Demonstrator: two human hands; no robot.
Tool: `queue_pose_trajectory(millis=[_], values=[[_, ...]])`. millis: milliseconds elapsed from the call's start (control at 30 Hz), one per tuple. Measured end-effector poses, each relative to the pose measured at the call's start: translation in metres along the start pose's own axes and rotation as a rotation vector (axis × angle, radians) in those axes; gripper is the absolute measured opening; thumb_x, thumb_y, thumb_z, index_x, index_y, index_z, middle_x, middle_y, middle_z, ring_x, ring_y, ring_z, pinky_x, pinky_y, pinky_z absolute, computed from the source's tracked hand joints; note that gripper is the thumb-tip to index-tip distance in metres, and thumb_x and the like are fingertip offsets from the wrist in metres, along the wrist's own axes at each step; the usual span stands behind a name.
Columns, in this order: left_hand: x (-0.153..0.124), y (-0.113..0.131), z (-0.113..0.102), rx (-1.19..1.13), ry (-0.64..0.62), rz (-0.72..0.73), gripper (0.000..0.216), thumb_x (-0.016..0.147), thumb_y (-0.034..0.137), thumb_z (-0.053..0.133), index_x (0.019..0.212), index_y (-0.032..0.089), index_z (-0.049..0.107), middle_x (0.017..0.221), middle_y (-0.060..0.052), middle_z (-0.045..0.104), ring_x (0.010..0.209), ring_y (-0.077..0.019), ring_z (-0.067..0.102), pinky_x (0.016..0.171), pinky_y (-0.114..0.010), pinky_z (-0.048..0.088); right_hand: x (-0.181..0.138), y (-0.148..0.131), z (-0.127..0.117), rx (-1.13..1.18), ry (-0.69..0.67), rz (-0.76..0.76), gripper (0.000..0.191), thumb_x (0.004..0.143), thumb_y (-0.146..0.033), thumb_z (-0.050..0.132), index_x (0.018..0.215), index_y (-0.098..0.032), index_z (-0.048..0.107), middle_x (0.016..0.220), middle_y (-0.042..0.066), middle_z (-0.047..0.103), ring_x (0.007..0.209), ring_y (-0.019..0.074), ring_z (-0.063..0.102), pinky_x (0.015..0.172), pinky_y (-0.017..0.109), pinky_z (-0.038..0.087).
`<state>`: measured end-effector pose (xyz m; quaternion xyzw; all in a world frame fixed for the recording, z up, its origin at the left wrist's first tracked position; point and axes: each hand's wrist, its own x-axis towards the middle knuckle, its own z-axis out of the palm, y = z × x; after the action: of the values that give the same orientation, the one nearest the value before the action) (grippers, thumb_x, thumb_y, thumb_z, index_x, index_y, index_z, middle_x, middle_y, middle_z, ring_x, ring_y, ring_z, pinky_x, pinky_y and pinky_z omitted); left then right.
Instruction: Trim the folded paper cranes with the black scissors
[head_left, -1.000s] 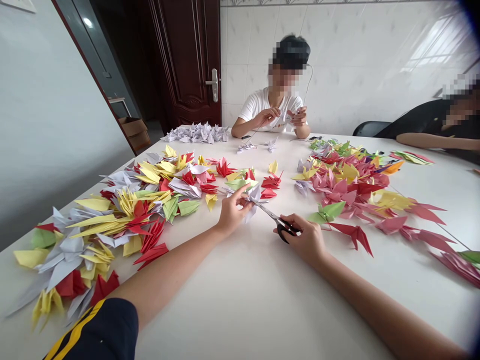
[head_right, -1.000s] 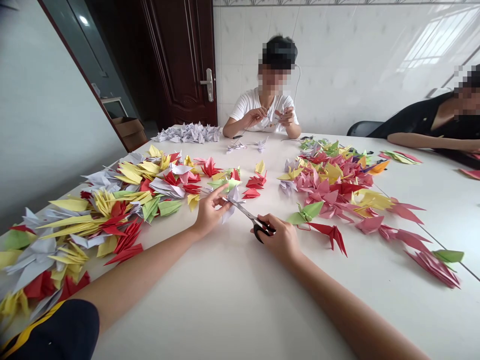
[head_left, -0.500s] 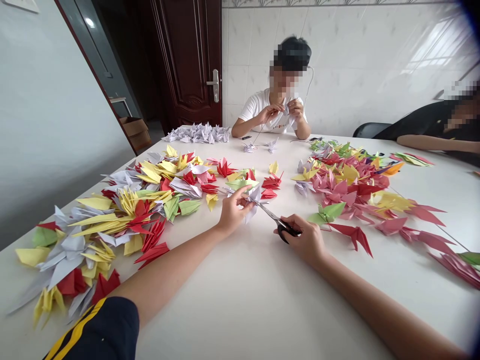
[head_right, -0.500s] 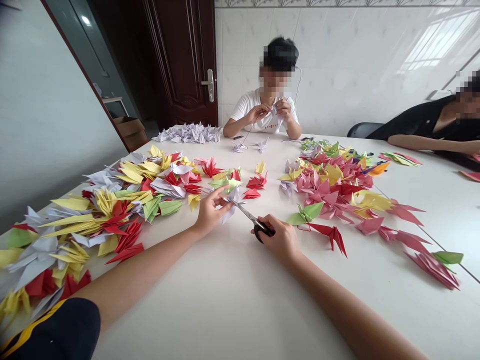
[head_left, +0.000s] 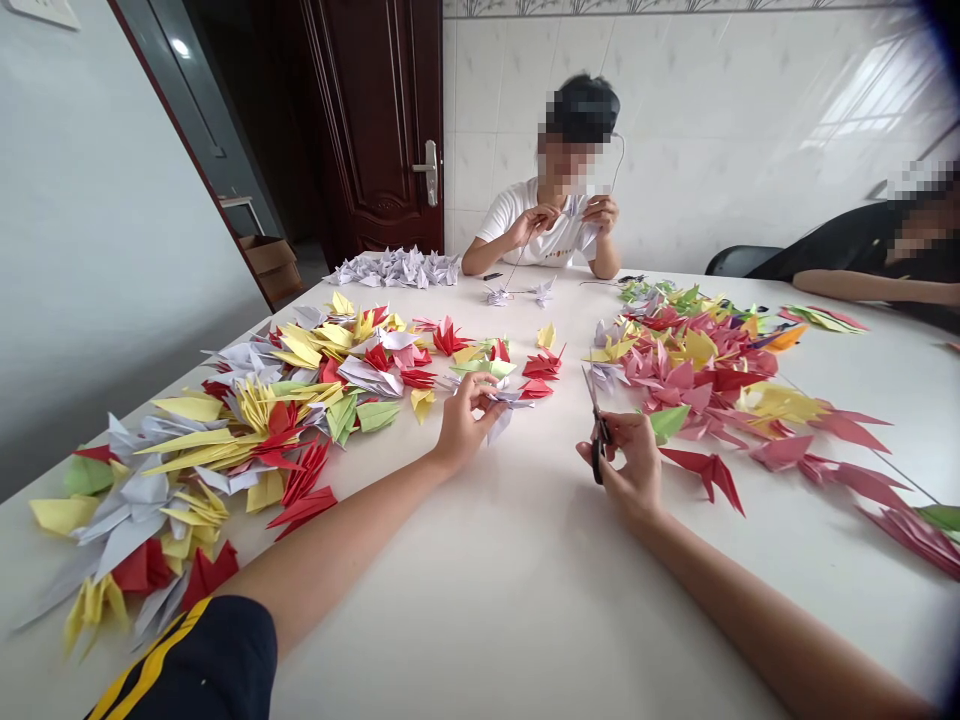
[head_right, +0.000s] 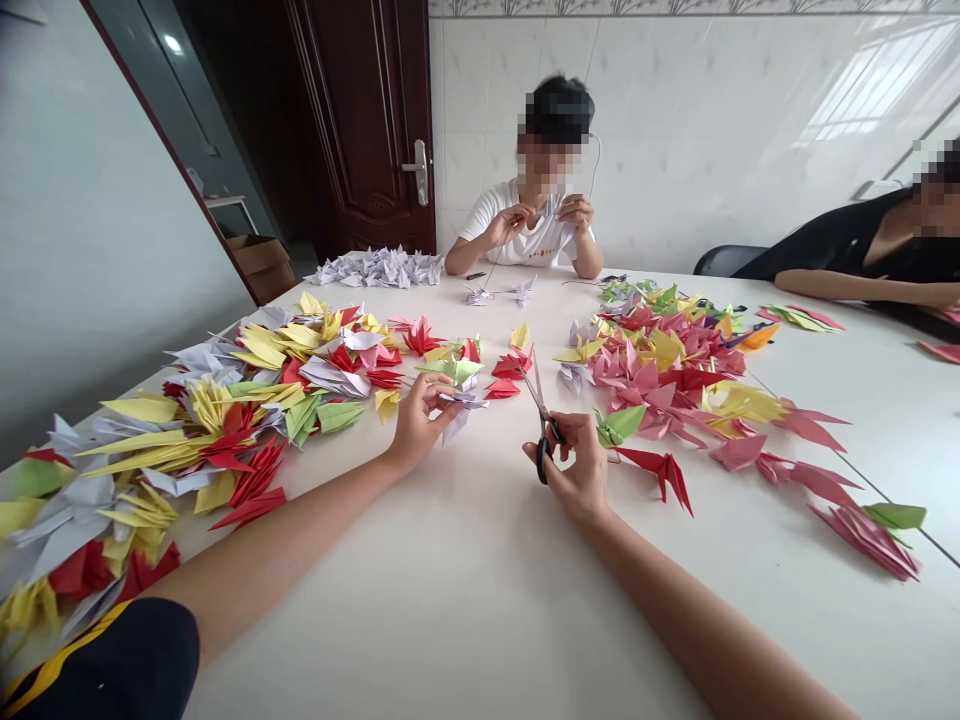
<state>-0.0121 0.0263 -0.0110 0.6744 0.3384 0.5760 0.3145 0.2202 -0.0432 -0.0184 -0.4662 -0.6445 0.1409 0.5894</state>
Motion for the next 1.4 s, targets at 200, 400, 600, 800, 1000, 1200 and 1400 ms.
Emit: queue_pose_trajectory(millis=[200, 400, 600, 800, 1000, 1200, 1400], values=[[0.000, -0.006, 0.000, 0.031, 0.018, 0.079, 0.026, 0.089, 0.027, 0.067, 0.103, 0.023, 0.046, 0.099, -0.003, 0.067, 0.073, -0.0120, 0.063, 0.066, -0.023, 0.049, 0.003, 0.000, 0.001, -0.010, -0.001, 0.060, 0.033, 0.081, -0.033, 0.072, 0.104, -0.023, 0.050, 0.077, -0.001, 0.057, 0.066, 0.0138, 0.052, 0.055, 0.027, 0.038], [0.000, -0.005, -0.001, 0.136, 0.070, 0.223, 0.023, 0.094, 0.025, 0.059, 0.113, 0.024, 0.046, 0.116, -0.008, 0.064, 0.075, -0.0114, 0.060, 0.074, -0.028, 0.050, 0.003, 0.001, 0.004, -0.077, -0.004, 0.059, 0.033, 0.081, -0.035, 0.071, 0.104, -0.023, 0.051, 0.074, -0.002, 0.056, 0.062, 0.0124, 0.049, 0.055, 0.027, 0.040], [0.000, 0.010, -0.003, 0.281, -0.040, 0.268, 0.013, 0.098, 0.027, 0.051, 0.103, 0.022, 0.061, 0.109, -0.009, 0.065, 0.105, -0.0203, 0.062, 0.085, -0.032, 0.050, 0.004, 0.001, 0.005, -0.048, -0.005, 0.105, 0.032, 0.082, -0.040, 0.070, 0.102, -0.023, 0.052, 0.073, -0.002, 0.053, 0.063, 0.0129, 0.048, 0.055, 0.025, 0.038], [0.017, 0.020, 0.001, 0.200, 0.034, -0.024, 0.014, 0.084, 0.021, 0.065, 0.098, 0.019, 0.063, 0.090, -0.003, 0.068, 0.066, -0.0122, 0.061, 0.062, -0.022, 0.047, 0.009, 0.002, 0.007, 0.018, 0.024, 0.177, 0.031, 0.083, -0.042, 0.069, 0.099, -0.023, 0.051, 0.069, -0.004, 0.048, 0.061, 0.0117, 0.043, 0.056, 0.024, 0.035], [0.111, 0.021, 0.029, 0.077, 0.048, -0.366, 0.027, 0.075, 0.011, 0.071, 0.100, 0.016, 0.062, 0.095, -0.007, 0.069, 0.069, -0.0141, 0.066, 0.061, -0.022, 0.050, 0.010, 0.010, 0.008, 0.097, 0.027, 0.225, 0.036, 0.083, -0.047, 0.070, 0.099, -0.022, 0.050, 0.069, -0.005, 0.049, 0.062, 0.0115, 0.043, 0.057, 0.024, 0.035], [0.166, 0.031, 0.048, 0.018, -0.022, -0.447, 0.070, 0.085, 0.025, 0.070, 0.146, 0.023, 0.037, 0.141, -0.018, 0.050, 0.074, -0.0130, 0.069, 0.066, -0.023, 0.054, 0.012, 0.010, 0.008, 0.072, 0.038, 0.199, 0.037, 0.082, -0.050, 0.069, 0.098, -0.021, 0.051, 0.070, -0.004, 0.049, 0.061, 0.0119, 0.043, 0.057, 0.024, 0.035], [0.113, 0.046, 0.017, 0.134, -0.180, -0.325, 0.039, 0.080, 0.021, 0.072, 0.119, 0.018, 0.063, 0.133, -0.015, 0.056, 0.068, -0.0128, 0.067, 0.061, -0.024, 0.052, 0.010, 0.013, 0.008, 0.067, 0.018, 0.201, 0.037, 0.081, -0.049, 0.070, 0.099, -0.022, 0.052, 0.069, -0.004, 0.050, 0.061, 0.0120, 0.043, 0.056, 0.024, 0.036]])
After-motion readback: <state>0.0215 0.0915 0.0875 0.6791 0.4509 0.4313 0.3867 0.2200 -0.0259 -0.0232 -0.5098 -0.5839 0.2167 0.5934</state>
